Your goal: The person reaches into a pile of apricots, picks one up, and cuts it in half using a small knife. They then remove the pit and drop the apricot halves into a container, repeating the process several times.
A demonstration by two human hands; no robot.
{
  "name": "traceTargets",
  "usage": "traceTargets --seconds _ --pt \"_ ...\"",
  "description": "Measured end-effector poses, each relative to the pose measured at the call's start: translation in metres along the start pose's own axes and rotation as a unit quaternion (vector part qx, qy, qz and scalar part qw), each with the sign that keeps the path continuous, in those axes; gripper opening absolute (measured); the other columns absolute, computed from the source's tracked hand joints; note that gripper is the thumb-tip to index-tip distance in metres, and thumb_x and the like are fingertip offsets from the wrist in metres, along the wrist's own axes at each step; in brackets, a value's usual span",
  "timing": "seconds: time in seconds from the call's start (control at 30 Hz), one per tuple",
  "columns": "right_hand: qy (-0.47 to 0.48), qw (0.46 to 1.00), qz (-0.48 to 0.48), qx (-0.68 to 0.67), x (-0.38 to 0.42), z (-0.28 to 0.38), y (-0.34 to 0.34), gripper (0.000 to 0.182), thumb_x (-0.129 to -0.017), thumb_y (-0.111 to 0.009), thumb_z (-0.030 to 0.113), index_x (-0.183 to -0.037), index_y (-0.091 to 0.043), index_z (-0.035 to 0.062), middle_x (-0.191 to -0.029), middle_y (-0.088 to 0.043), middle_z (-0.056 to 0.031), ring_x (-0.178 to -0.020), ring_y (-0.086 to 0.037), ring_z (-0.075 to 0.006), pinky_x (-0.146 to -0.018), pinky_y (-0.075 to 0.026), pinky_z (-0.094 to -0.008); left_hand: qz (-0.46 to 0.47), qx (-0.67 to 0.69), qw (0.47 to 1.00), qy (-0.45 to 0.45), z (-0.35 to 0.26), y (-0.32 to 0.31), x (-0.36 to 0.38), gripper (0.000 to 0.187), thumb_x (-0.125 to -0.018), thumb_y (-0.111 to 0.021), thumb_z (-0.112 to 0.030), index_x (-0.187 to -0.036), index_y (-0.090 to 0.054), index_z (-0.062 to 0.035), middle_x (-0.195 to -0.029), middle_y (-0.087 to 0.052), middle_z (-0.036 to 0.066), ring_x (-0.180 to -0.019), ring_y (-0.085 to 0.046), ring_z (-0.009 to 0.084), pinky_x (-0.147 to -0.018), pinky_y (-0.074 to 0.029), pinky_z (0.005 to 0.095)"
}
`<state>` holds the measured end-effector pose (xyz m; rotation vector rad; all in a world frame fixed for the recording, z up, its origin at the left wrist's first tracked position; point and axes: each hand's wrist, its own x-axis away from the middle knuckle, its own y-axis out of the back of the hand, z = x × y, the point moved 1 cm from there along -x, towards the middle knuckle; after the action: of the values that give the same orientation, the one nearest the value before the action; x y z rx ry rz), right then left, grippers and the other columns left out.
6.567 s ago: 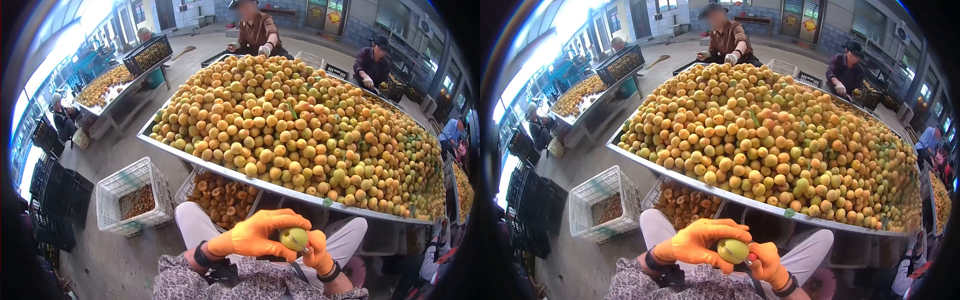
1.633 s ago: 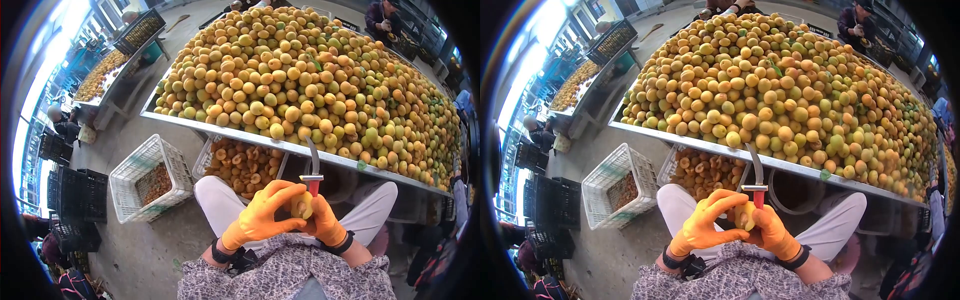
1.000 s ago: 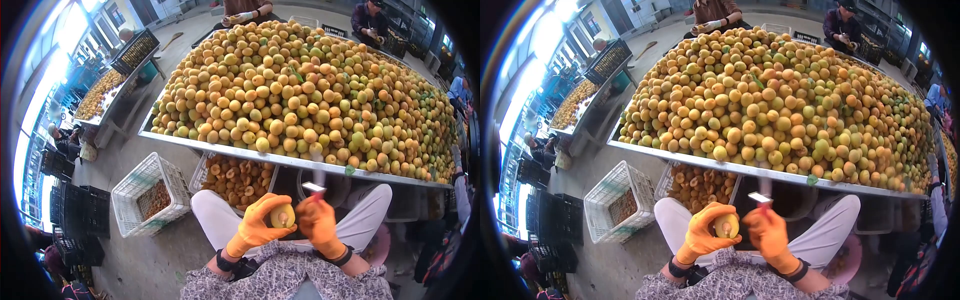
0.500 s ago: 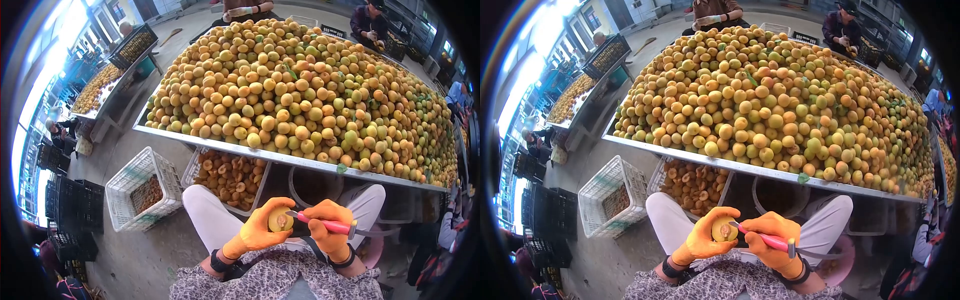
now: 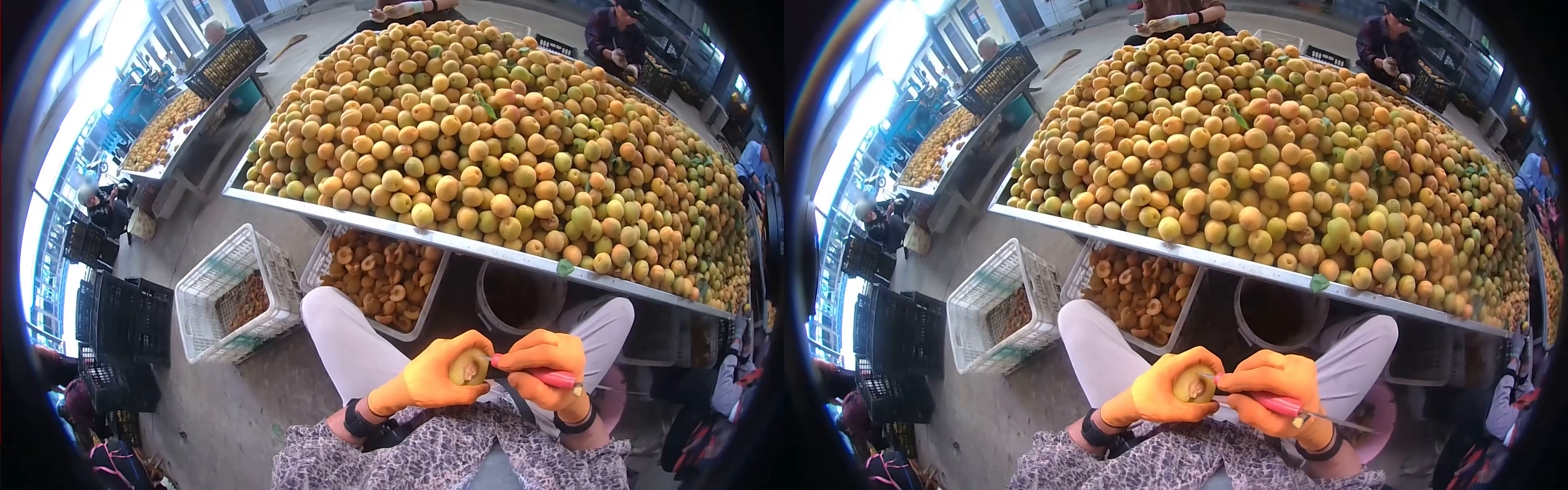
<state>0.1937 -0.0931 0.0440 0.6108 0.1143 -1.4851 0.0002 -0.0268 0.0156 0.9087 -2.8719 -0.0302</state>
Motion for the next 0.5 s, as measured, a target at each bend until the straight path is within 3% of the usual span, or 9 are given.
traceTargets --seconds 0.13,0.33,0.37,0.43,0.5 --pt "-0.003 0.999 0.048 -0.018 -0.001 0.001 0.006 0.029 -0.067 -0.075 0.004 -0.095 -0.075 0.009 -0.081 -0.067 -0.0083 -0.057 -0.063 -0.0185 -0.053 -0.05 -0.0269 0.029 -0.008 0.999 -0.042 0.002 0.0 -0.001 0.039 -0.069 -0.075 -0.008 -0.104 -0.058 -0.0037 -0.078 -0.066 0.009 -0.069 -0.065 0.0183 -0.064 -0.05 0.0302" --pt "-0.014 0.991 0.13 -0.027 -0.003 0.003 0.008 0.027 -0.07 -0.074 0.007 -0.098 -0.074 0.0071 -0.083 -0.066 -0.0093 -0.063 -0.066 -0.0218 -0.057 -0.052 -0.0279 0.096 -0.038 0.995 -0.011 0.005 0.002 0.0 0.042 -0.066 -0.072 -0.011 -0.105 -0.057 -0.0021 -0.083 -0.066 0.016 -0.074 -0.066 0.0293 -0.066 -0.051 0.0342" --pt "-0.002 0.987 0.159 -0.028 -0.005 0.002 0.009 0.027 -0.072 -0.074 0.008 -0.099 -0.073 0.0065 -0.085 -0.066 -0.0097 -0.065 -0.066 -0.0227 -0.058 -0.052 -0.0281 0.096 -0.036 0.995 -0.009 0.007 0.002 0.0 0.042 -0.066 -0.072 -0.011 -0.105 -0.057 -0.0021 -0.083 -0.066 0.016 -0.074 -0.066 0.0293 -0.066 -0.051 0.0342" --pt "-0.005 0.983 0.176 -0.046 -0.004 -0.002 0.009 0.027 -0.072 -0.073 0.008 -0.1 -0.073 0.0064 -0.086 -0.066 -0.0098 -0.066 -0.067 -0.0231 -0.059 -0.053 -0.0283 0.12 -0.022 0.992 -0.009 0.012 0.002 0.001 0.036 -0.066 -0.072 -0.008 -0.1 -0.06 -0.0038 -0.072 -0.063 0.009 -0.065 -0.061 0.0177 -0.06 -0.047 0.031" --pt "-0.005 0.979 0.195 -0.066 -0.004 -0.007 0.006 0.027 -0.073 -0.073 0.008 -0.1 -0.072 0.0062 -0.087 -0.066 -0.0099 -0.067 -0.067 -0.0236 -0.06 -0.053 -0.0286 0.141 -0.017 0.99 -0.003 0.017 0.003 0.001 0.036 -0.066 -0.071 -0.008 -0.099 -0.06 -0.0039 -0.071 -0.063 0.008 -0.064 -0.06 0.0179 -0.059 -0.046 0.0306"
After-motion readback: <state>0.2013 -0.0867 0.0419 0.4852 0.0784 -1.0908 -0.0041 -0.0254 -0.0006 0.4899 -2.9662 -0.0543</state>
